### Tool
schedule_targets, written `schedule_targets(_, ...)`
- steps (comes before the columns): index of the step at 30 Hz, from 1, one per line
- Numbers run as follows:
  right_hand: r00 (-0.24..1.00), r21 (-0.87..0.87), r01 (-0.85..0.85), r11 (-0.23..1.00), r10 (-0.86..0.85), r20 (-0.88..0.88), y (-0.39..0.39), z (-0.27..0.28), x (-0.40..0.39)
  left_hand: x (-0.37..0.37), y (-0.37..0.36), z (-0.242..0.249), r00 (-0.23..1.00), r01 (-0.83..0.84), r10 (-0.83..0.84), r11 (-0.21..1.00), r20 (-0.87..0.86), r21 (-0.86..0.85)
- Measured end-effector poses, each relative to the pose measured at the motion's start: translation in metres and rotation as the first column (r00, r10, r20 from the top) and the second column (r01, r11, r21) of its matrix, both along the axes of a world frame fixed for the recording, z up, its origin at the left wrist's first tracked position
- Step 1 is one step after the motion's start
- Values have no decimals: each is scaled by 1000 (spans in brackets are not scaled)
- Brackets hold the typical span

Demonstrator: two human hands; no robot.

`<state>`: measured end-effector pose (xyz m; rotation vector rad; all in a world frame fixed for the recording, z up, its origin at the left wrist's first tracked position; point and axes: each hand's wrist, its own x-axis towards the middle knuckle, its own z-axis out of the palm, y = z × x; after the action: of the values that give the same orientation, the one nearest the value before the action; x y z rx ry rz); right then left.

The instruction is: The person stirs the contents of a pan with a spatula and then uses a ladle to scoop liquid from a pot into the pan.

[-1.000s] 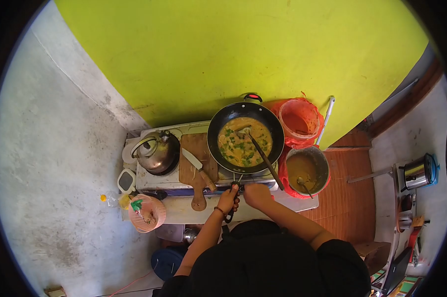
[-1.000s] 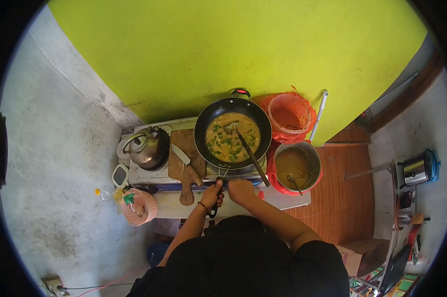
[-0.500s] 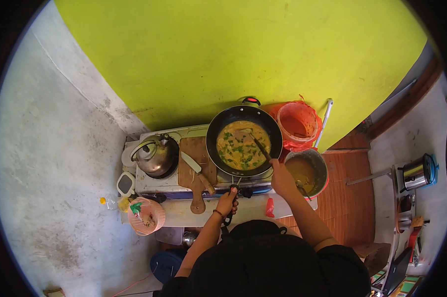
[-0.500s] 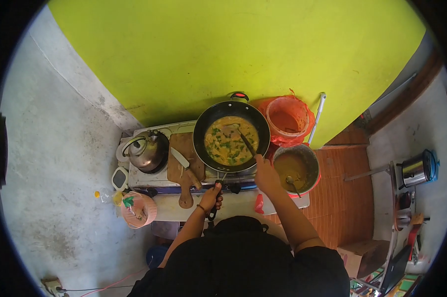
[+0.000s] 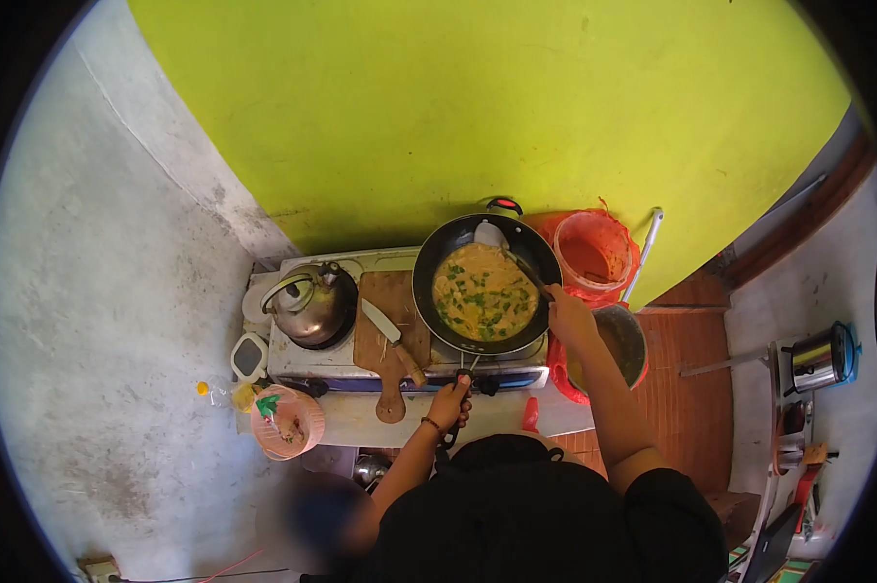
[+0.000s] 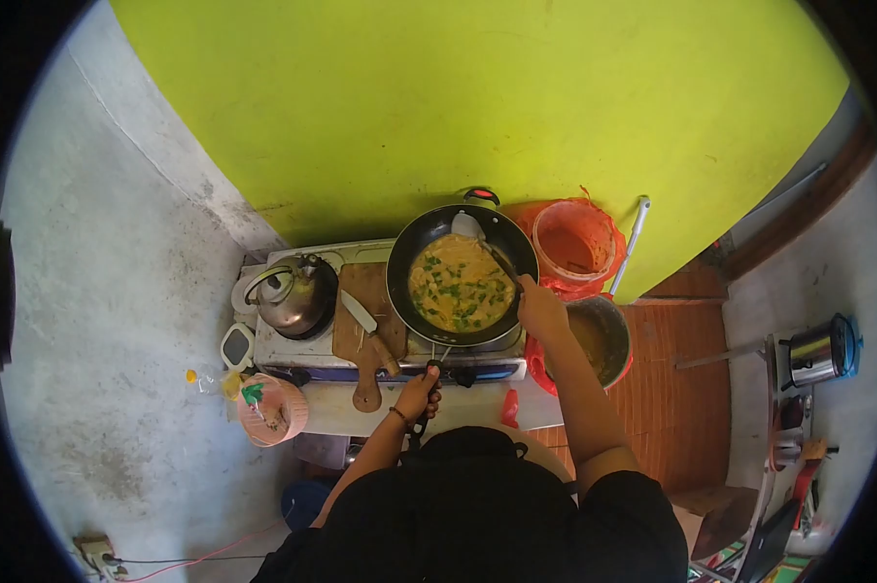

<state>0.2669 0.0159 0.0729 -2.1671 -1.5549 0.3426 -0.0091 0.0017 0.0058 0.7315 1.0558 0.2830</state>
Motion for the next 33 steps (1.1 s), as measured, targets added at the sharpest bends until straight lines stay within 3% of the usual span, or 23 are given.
schedule_targets(5,992,36,-117,992,119,-37,12,-4,-9,0,0,0,1000,2,-2,1000,2,-10)
schedule_targets(11,972,66,-234,970,231,51,-3,16,-7,0,0,3,1000,3,-3,1000,-2,-12)
schedule_targets(17,979,65,-34,997,20,202,-2,8,-30,1,0,2,1000,4,-4,1000,-7,-21)
schedule_targets(21,988,87,-88,992,76,133,-9,-2,-48,1,0,3,1000,1,-1,1000,-9,-11)
schedule_targets(26,976,58,-214,975,211,58,-29,27,-49,0,0,-1,1000,-5,5,1000,-8,3)
schedule_targets(33,987,168,-158,973,160,1,-30,24,-38,1,-1,-1,1000,-7,7,1000,-17,3)
